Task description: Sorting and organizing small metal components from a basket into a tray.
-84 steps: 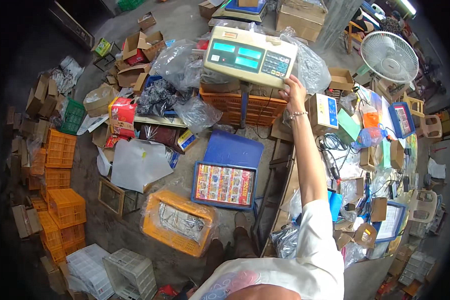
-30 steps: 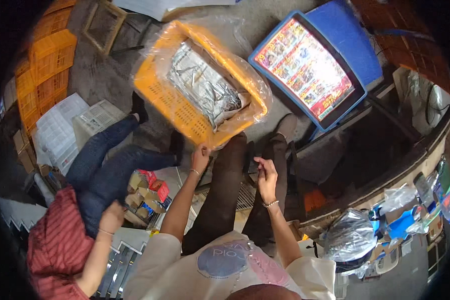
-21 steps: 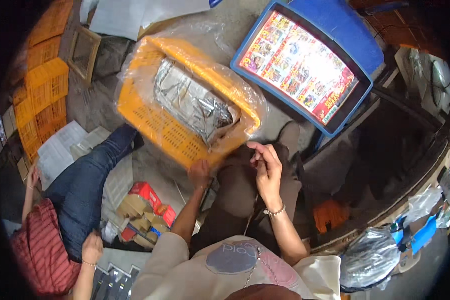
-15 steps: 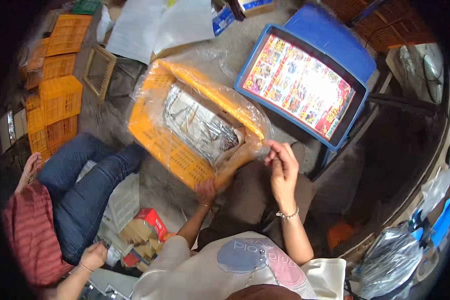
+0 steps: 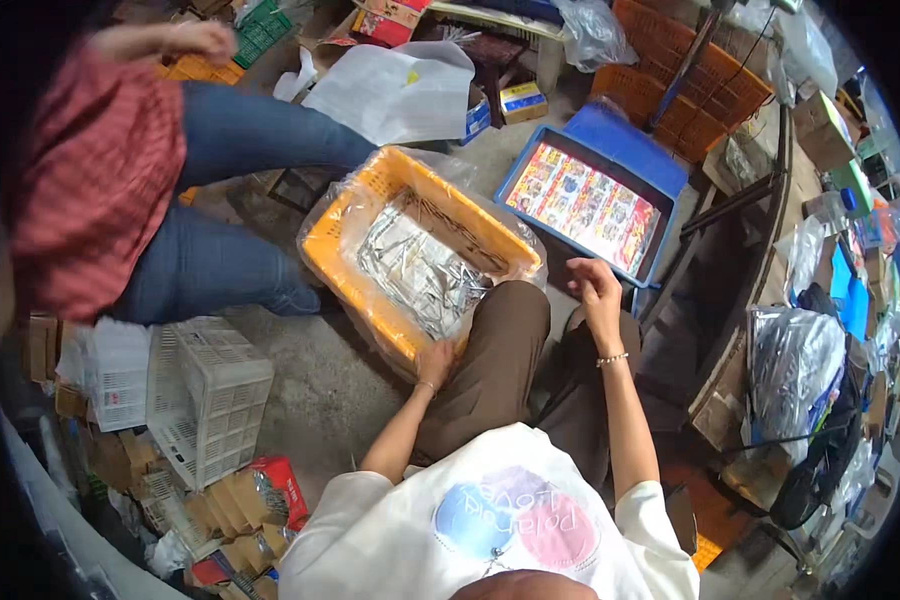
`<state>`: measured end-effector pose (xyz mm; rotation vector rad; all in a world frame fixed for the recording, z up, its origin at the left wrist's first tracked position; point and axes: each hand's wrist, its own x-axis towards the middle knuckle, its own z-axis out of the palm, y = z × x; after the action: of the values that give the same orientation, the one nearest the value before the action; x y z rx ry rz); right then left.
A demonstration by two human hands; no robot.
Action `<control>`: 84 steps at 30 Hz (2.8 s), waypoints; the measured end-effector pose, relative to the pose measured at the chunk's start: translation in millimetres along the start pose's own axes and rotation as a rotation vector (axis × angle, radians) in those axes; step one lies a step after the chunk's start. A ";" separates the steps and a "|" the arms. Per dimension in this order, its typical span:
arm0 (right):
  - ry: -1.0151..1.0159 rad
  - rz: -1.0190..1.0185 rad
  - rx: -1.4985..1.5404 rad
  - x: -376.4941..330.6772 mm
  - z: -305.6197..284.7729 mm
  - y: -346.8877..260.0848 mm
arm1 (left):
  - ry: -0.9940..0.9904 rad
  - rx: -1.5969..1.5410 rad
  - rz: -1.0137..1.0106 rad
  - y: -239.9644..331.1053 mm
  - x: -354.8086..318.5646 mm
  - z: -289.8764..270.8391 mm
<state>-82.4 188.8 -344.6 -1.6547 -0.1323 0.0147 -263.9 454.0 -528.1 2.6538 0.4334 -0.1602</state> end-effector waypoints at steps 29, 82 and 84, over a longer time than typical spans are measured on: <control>-0.151 0.532 0.103 35.6 -15.8 22.3 | 0.065 -0.370 -1.067 -99.1 104.8 114.4; -0.941 0.315 1.088 25.0 16.4 -152.9 | 0.185 -1.553 -1.014 -80.9 103.3 78.1; -0.986 0.287 1.092 21.9 19.6 -157.4 | 0.279 -1.654 -1.110 -82.9 101.5 68.0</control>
<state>-74.5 223.3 -188.5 -0.4419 -0.5221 0.9582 -198.1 522.3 -641.2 0.6440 1.3115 0.1903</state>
